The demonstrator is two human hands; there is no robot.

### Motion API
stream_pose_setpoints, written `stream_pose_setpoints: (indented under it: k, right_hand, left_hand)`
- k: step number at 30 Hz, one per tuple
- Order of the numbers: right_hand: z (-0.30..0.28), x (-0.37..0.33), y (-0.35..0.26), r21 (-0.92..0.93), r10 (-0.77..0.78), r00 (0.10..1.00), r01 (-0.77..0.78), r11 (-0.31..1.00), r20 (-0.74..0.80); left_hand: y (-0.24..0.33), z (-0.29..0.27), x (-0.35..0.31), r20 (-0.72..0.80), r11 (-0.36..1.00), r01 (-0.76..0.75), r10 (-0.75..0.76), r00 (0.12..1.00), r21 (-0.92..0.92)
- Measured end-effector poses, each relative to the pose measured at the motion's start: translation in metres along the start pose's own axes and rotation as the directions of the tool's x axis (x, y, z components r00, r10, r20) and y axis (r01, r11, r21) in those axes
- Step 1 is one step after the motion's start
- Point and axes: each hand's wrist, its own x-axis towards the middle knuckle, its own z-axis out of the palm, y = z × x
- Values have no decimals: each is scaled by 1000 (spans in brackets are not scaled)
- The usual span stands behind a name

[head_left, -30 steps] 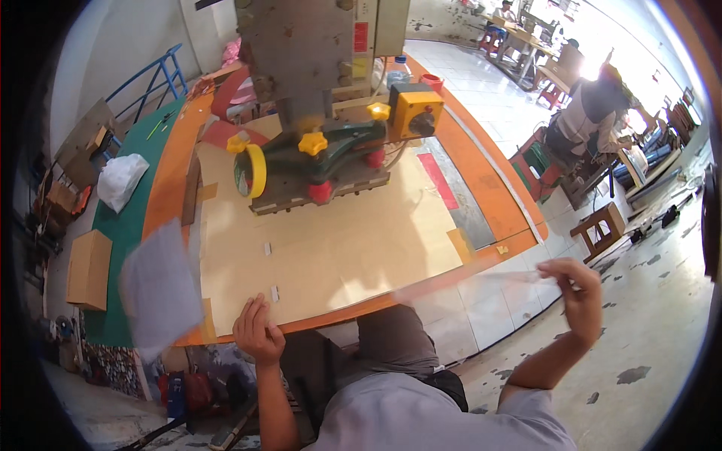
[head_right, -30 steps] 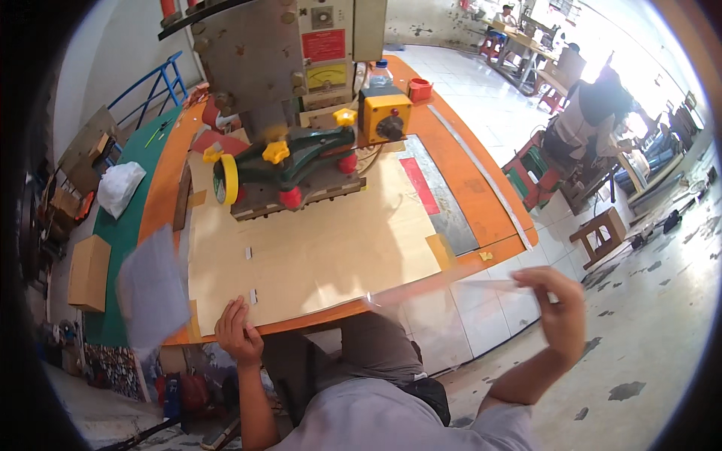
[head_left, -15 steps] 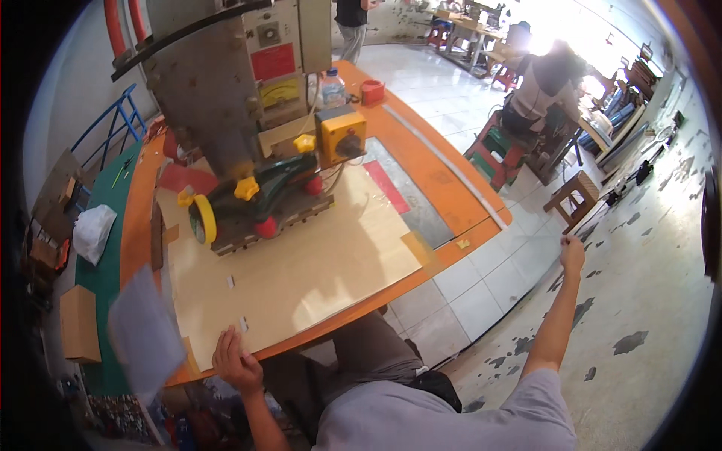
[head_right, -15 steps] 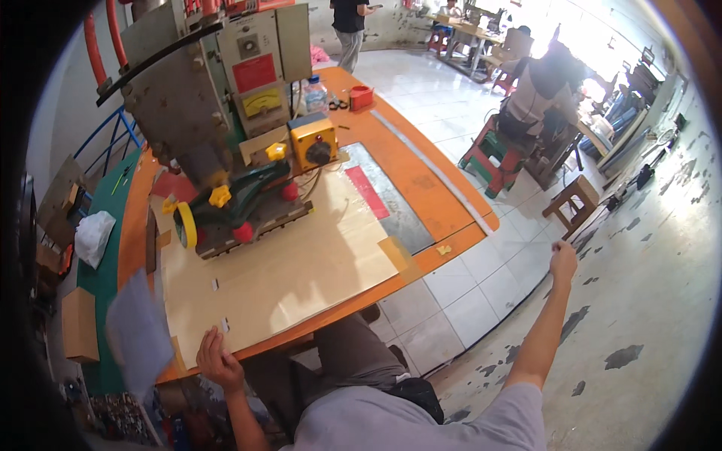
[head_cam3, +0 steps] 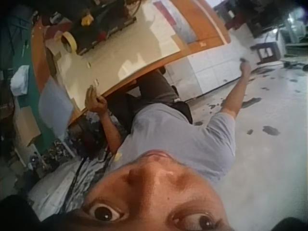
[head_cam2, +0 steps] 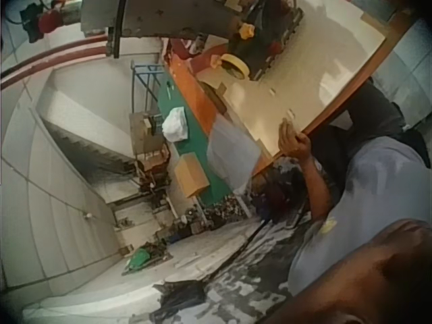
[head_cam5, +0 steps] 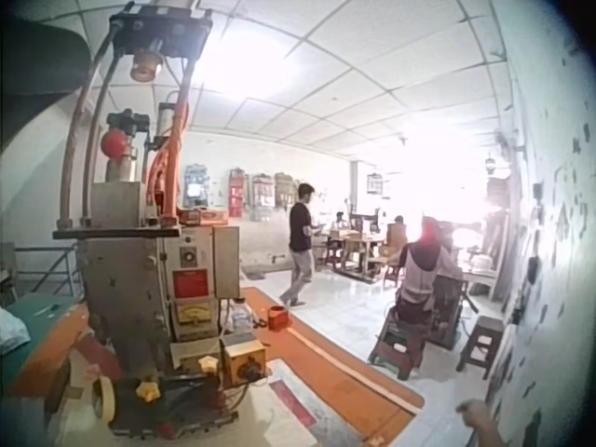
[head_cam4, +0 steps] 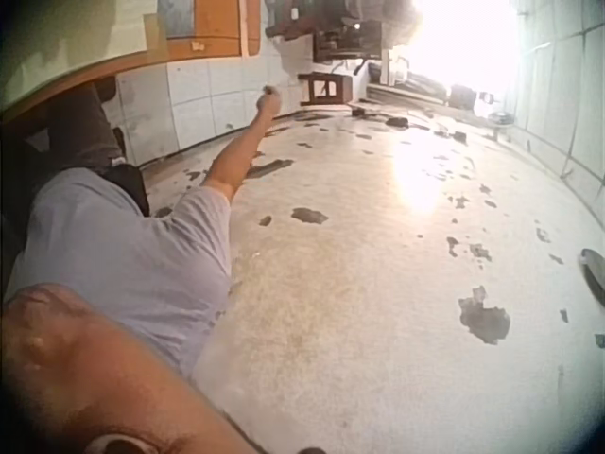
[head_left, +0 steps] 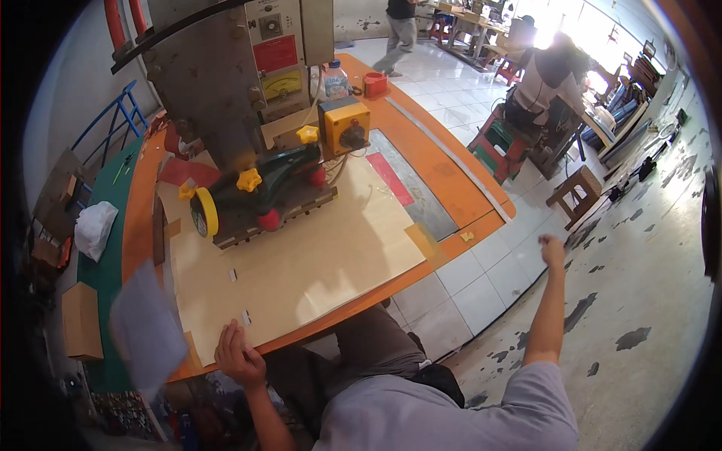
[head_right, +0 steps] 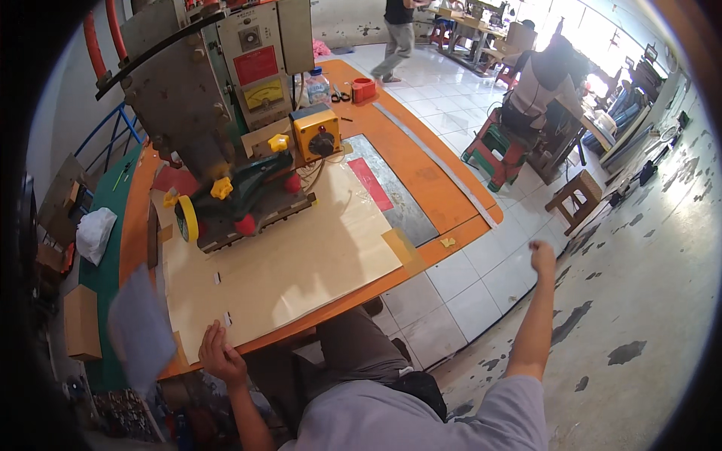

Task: The person operates an industrial press to process plastic or foam sheets. The person positions a large material sheet on the work surface, aligns it under the press head, and activates the machine by hand multiple times, occasionally rotating or shifting the sheet between presses.

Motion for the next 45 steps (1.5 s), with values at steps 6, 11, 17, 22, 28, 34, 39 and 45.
stream_pose_setpoints:
  k: [6, 11, 17, 22, 28, 34, 39, 45]
  right_hand:
    - [99, -112, 22, 77, 96, 953, -123, 989, 288]
    - [153, -163, 37, 38, 195, 907, -225, 974, 373]
    - [209, -187, 79, 88, 173, 921, -216, 972, 349]
    - [238, -246, 14, 92, 180, 878, -245, 965, 444]
    - [329, -378, 46, -104, 142, 680, -97, 990, 719]
    - [333, -438, -73, 325, -297, -257, 78, 942, 920]
    - [337, -386, 14, 238, -312, 208, 318, 918, 927]
    - [230, -301, -130, 368, -421, 403, 205, 907, 813]
  left_hand:
    - [-4, -5, -5, 13, 1000, -7, 7, 1000, -5]
    - [-4, -9, -2, 59, 1000, -12, 12, 998, 4]
    - [1, -14, 8, 142, 999, -16, 21, 990, -36]
    - [-22, -52, 8, 204, 991, 56, -30, 979, -124]
    - [-137, -82, 16, 131, 964, 234, -250, 959, 129]
    - [-207, -163, 10, 345, 913, 269, -371, 862, 308]
    - [-192, -97, 21, 452, 911, 404, -396, 799, 85]
    - [-192, -146, 20, 452, 934, 356, -333, 828, 37]
